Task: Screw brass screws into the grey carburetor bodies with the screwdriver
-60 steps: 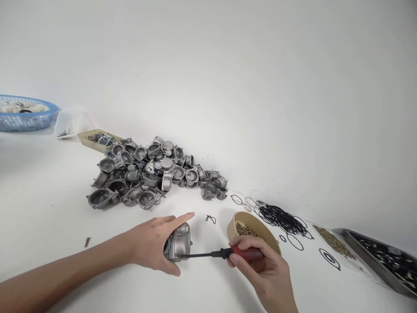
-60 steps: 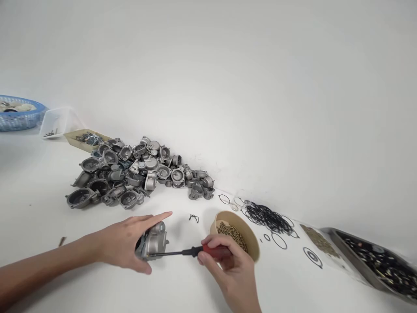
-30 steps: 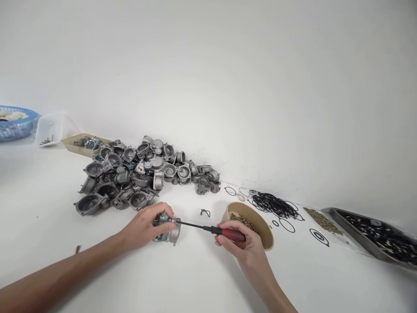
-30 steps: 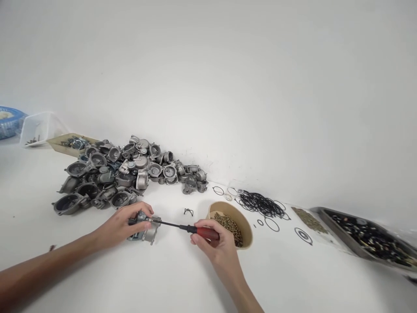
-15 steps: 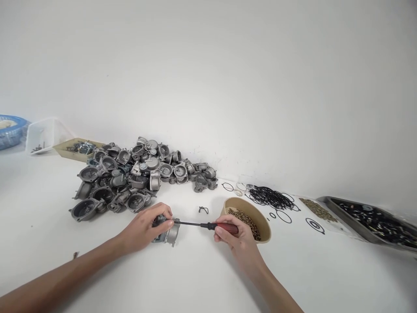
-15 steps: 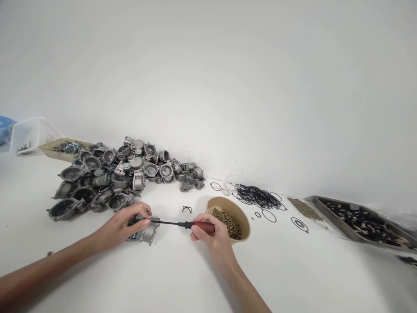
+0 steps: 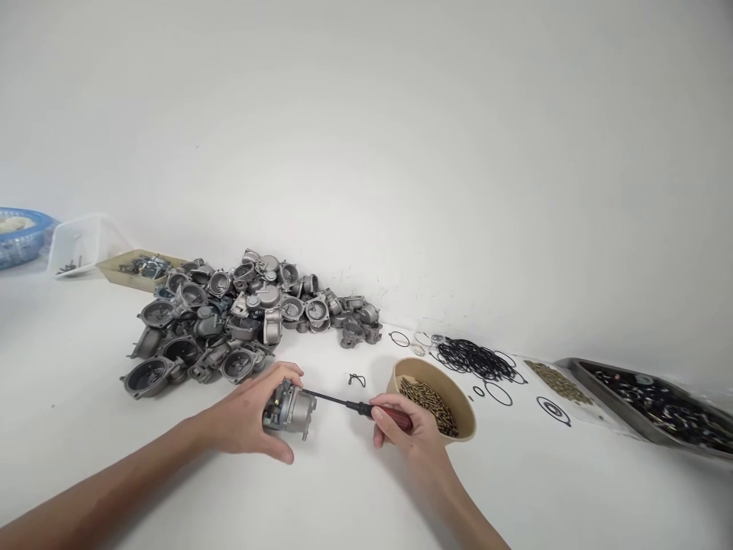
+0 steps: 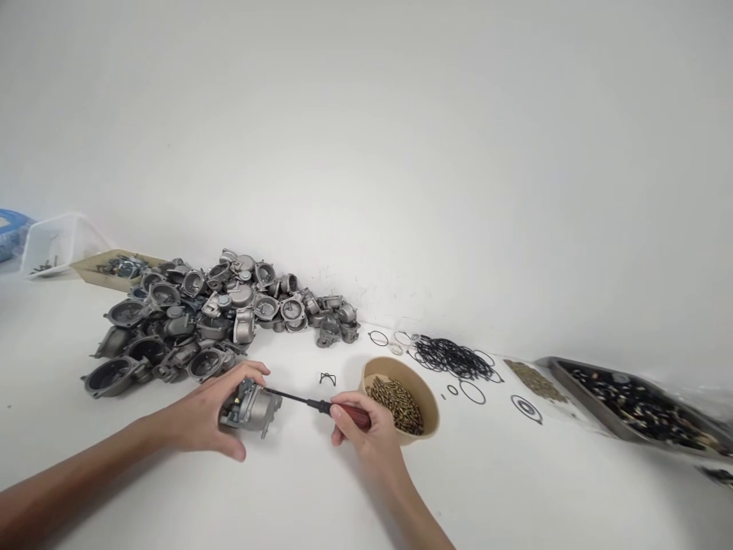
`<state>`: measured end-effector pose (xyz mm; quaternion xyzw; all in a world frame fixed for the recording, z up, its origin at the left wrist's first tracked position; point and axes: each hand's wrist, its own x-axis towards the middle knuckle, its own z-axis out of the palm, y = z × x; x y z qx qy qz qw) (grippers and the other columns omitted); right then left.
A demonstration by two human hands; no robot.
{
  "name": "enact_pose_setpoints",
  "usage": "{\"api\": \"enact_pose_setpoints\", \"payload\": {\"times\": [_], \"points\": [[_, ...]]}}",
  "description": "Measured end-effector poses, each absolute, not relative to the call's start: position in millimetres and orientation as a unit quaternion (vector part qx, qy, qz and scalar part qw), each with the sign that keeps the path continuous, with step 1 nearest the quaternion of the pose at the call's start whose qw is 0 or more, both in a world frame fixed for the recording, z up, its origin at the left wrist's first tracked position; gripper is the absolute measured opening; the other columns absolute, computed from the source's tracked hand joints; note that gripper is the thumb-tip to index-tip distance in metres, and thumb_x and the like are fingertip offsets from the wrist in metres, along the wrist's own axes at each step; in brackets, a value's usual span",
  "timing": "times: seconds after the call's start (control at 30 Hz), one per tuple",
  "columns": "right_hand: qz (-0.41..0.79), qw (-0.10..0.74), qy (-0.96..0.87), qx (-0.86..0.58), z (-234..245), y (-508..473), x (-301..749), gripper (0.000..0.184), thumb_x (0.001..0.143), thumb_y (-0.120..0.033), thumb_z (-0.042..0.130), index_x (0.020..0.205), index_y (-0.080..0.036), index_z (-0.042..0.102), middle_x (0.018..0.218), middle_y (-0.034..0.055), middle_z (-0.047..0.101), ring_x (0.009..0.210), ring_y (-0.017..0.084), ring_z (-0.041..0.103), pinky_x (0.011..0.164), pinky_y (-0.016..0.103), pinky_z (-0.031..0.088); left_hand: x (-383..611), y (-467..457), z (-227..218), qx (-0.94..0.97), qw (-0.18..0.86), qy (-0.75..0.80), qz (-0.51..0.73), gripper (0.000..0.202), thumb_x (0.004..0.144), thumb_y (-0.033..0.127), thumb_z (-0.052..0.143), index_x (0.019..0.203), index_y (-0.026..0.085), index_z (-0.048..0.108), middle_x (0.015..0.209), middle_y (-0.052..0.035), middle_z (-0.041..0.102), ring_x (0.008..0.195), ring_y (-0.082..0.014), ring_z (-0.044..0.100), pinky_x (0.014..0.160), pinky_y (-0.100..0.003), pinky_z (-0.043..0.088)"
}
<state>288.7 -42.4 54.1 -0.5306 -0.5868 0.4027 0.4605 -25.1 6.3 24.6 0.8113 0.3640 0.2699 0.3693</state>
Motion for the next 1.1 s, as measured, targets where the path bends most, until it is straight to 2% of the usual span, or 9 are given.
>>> {"api": "enact_pose_setpoints", "payload": {"times": [0.07,0.13,0.27,0.43,0.6,0.7,0.83,1.0,1.1], "points": [[0.397,0.463,-0.59,-0.529,56.4,-43.2,289.9,0.046,0.084,-0.062,0.082,0.094,-0.017,0.074,0.06,0.002,0.068,0.057,0.018,0.064,0.065,0.032,0.052,-25.4,8.1,20.2,0.802,0.39,0.364,0.269,0.084,0.066,0.038,0.097,0.136,0.029,0.051,0.146,-0.0112,0.058,0.116,-0.0331,0.065,0.1,-0.045,0.051],[0.393,0.465,-0.594,-0.525,59.8,-44.3,291.6,0.045,0.084,-0.061,0.082,0.093,-0.018,0.074,0.061,0.0021,0.068,0.058,0.018,0.064,0.066,0.033,0.053,-25.0,10.1,15.1,0.784,0.417,0.363,0.283,0.078,0.07,0.036,0.095,0.134,0.028,0.051,0.141,-0.0107,0.061,0.111,-0.0301,0.066,0.099,-0.044,0.051],[0.379,0.457,-0.612,-0.522,65.0,-46.7,294.5,0.04,0.087,-0.058,0.08,0.093,-0.019,0.074,0.065,0.0031,0.069,0.062,0.02,0.066,0.069,0.035,0.055,-23.3,12.0,8.1,0.779,0.431,0.334,0.311,0.073,0.068,0.039,0.097,0.128,0.028,0.057,0.143,-0.0103,0.061,0.129,-0.0341,0.058,0.106,-0.045,0.047],[0.358,0.447,-0.637,-0.516,66.0,-47.7,296.4,0.039,0.083,-0.055,0.084,0.102,-0.021,0.075,0.076,0.002,0.069,0.063,0.02,0.069,0.068,0.036,0.061,-20.1,10.7,6.5,0.744,0.468,0.371,0.299,0.082,0.063,0.036,0.1,0.131,0.029,0.056,0.13,-0.007,0.065,0.095,-0.0249,0.069,0.084,-0.037,0.055],[0.296,0.471,-0.641,-0.528,71.5,-46.6,298.9,0.032,0.081,-0.05,0.087,0.095,-0.022,0.078,0.089,0.0065,0.073,0.067,0.02,0.067,0.064,0.035,0.063,-16.6,7.1,9.3,0.771,0.414,0.372,0.31,0.073,0.065,0.035,0.098,0.128,0.029,0.062,0.134,-0.0069,0.065,0.113,-0.0309,0.064,0.099,-0.045,0.054],[0.289,0.489,-0.636,-0.522,74.4,-45.8,298.1,0.031,0.081,-0.049,0.088,0.094,-0.023,0.079,0.091,0.008,0.073,0.067,0.02,0.065,0.059,0.034,0.061,-13.7,4.2,11.4,0.781,0.387,0.375,0.315,0.069,0.067,0.034,0.097,0.128,0.029,0.063,0.13,-0.0059,0.067,0.114,-0.0323,0.063,0.1,-0.048,0.054],[0.296,0.491,-0.635,-0.518,73.1,-46.0,295.5,0.031,0.084,-0.052,0.086,0.093,-0.023,0.078,0.079,0.0056,0.069,0.059,0.018,0.06,0.053,0.033,0.059,-11.0,2.4,12.3,0.779,0.385,0.372,0.325,0.066,0.069,0.033,0.095,0.127,0.027,0.064,0.129,-0.0059,0.068,0.11,-0.0303,0.066,0.098,-0.045,0.057],[0.321,0.486,-0.618,-0.528,71.6,-46.6,297.5,0.037,0.085,-0.057,0.083,0.092,-0.022,0.076,0.06,-0.0017,0.054,0.049,0.015,0.052,0.048,0.031,0.051,-11.0,1.3,10.4,0.792,0.373,0.341,0.341,0.065,0.07,0.031,0.095,0.127,0.026,0.064,0.131,-0.0074,0.068,0.116,-0.031,0.066,0.098,-0.043,0.056],[0.353,0.467,-0.605,-0.539,71.8,-45.0,298.7,0.044,0.091,-0.063,0.075,0.087,-0.019,0.073,0.06,-0.0016,0.054,0.045,0.011,0.046,0.044,0.028,0.046,-11.8,-0.7,8.5,0.807,0.36,0.32,0.341,0.069,0.071,0.029,0.096,0.13,0.027,0.062,0.134,-0.008,0.068,0.118,-0.031,0.067,0.1,-0.043,0.056]]}}
